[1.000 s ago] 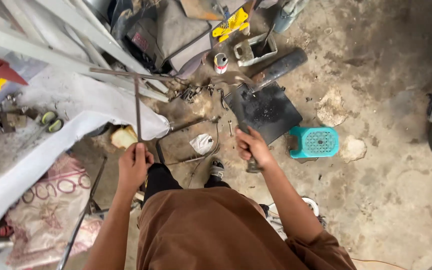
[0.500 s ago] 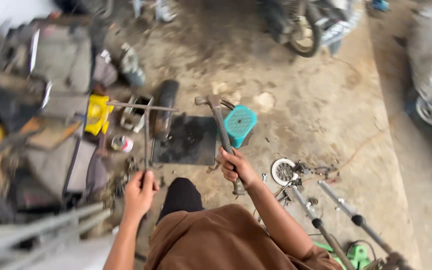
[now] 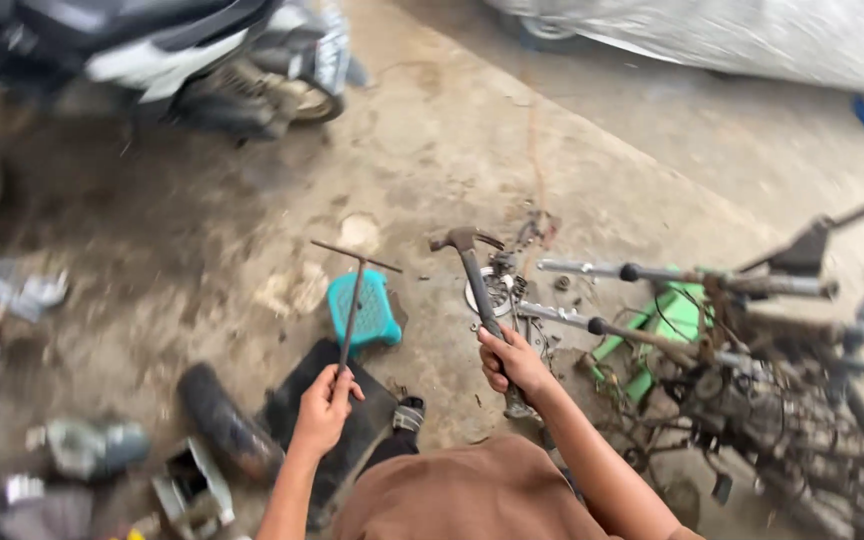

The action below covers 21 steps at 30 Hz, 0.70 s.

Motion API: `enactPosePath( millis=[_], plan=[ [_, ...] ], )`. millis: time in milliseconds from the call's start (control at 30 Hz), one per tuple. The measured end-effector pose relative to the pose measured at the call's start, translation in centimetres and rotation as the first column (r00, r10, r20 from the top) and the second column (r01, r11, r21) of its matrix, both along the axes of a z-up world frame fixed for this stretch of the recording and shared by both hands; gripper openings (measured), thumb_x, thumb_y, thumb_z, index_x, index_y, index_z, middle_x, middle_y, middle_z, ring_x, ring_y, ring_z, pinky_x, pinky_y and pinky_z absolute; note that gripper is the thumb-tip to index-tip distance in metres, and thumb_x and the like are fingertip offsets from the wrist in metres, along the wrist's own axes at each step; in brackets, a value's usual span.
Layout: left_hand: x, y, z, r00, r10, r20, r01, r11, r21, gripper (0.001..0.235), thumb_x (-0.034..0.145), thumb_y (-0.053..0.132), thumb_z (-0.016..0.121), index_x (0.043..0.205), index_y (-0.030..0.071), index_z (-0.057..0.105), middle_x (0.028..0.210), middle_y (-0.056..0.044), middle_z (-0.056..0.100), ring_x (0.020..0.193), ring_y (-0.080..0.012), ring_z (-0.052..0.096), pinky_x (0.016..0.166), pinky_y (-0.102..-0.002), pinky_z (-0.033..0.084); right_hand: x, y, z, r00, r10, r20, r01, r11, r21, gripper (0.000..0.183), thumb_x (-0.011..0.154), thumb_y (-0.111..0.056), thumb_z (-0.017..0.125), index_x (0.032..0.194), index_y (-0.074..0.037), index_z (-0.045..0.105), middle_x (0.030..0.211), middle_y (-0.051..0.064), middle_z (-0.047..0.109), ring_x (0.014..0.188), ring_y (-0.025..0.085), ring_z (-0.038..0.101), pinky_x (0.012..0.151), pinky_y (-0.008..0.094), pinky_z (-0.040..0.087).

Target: Dismantling and repairing a motorcycle frame using a hammer and manual tools

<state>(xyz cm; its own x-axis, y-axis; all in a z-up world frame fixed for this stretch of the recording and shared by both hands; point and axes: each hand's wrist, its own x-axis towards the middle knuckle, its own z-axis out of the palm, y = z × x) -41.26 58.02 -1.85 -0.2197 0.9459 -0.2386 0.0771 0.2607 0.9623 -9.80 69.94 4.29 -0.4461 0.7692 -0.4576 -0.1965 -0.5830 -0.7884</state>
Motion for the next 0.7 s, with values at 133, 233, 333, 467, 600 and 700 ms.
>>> enactPosePath(
  millis=[133, 233, 333, 467, 600, 700],
  plan=[
    [-1.2, 5.9, -1.9, 0.967, -0.231, 0.103, 0.253, 0.910, -0.328, 0.023, 0.107, 0.028, 0.053, 0.105, 0.007, 0.062, 0.073, -0.006, 0.054, 0.051, -0.0124, 0.036, 0.046, -0.029, 0.031, 3.3, -1.7, -4.1, 0.954, -0.299, 0.035, 0.301, 0.950, -0.085, 0.024, 0.105, -0.028, 0.057, 0.094, -0.010, 0.045, 0.061, 0.006, 0.038, 0.034, 0.015, 0.037, 0.031, 0.028, 0.023],
    [0.3, 8.7, -5.9, 0.924, -0.379, 0.044, 0.369, 0.860, -0.353, 0.025, 0.105, 0.027, 0.058, 0.103, 0.004, 0.068, 0.069, -0.004, 0.049, 0.058, -0.0121, 0.041, 0.051, -0.030, 0.034, 6.4, -6.5, -4.2, 0.852, -0.516, 0.086, 0.522, 0.849, -0.076, 0.021, 0.106, -0.028, 0.054, 0.099, -0.009, 0.050, 0.059, 0.007, 0.040, 0.031, 0.014, 0.036, 0.027, 0.028, 0.027],
    [3.0, 11.6, -8.9, 0.879, -0.477, -0.025, 0.450, 0.845, -0.290, 0.023, 0.103, 0.029, 0.061, 0.094, 0.009, 0.066, 0.066, 0.000, 0.047, 0.057, -0.0094, 0.040, 0.050, -0.030, 0.032, 9.4, -11.6, -2.9, 0.729, -0.651, 0.210, 0.669, 0.743, -0.016, 0.021, 0.107, -0.028, 0.050, 0.099, -0.009, 0.050, 0.058, 0.007, 0.043, 0.030, 0.015, 0.038, 0.025, 0.028, 0.030],
    [10.6, 16.2, -5.6, 0.779, -0.616, -0.113, 0.583, 0.779, -0.229, 0.031, 0.106, 0.032, 0.058, 0.084, 0.010, 0.060, 0.058, -0.004, 0.048, 0.054, -0.0132, 0.044, 0.052, -0.033, 0.035, 13.1, -17.9, -2.7, 0.516, -0.796, 0.316, 0.835, 0.550, 0.025, 0.026, 0.106, -0.033, 0.049, 0.100, -0.008, 0.053, 0.059, 0.009, 0.049, 0.031, 0.017, 0.041, 0.028, 0.028, 0.033],
    [20.3, 20.9, -3.6, 0.652, -0.744, -0.144, 0.746, 0.664, -0.055, 0.034, 0.108, 0.030, 0.056, 0.079, 0.012, 0.051, 0.063, -0.001, 0.042, 0.059, -0.0121, 0.040, 0.055, -0.036, 0.032, 17.3, -21.5, -3.3, 0.391, -0.862, 0.324, 0.892, 0.442, 0.099, 0.019, 0.105, -0.025, 0.056, 0.098, -0.007, 0.056, 0.078, 0.007, 0.063, 0.054, 0.015, 0.054, 0.051, 0.027, 0.045],
    [27.1, 22.5, -3.6, 0.650, -0.724, -0.229, 0.752, 0.657, 0.058, 0.027, 0.109, 0.023, 0.063, 0.086, 0.010, 0.068, 0.056, -0.006, 0.058, 0.055, -0.0154, 0.056, 0.058, -0.030, 0.048, 19.7, -22.6, -5.5, 0.233, -0.954, 0.187, 0.964, 0.251, 0.081, 0.012, 0.095, -0.006, 0.064, 0.104, 0.000, 0.059, 0.079, 0.017, 0.065, 0.053, 0.017, 0.061, 0.046, 0.032, 0.060]
  ],
)
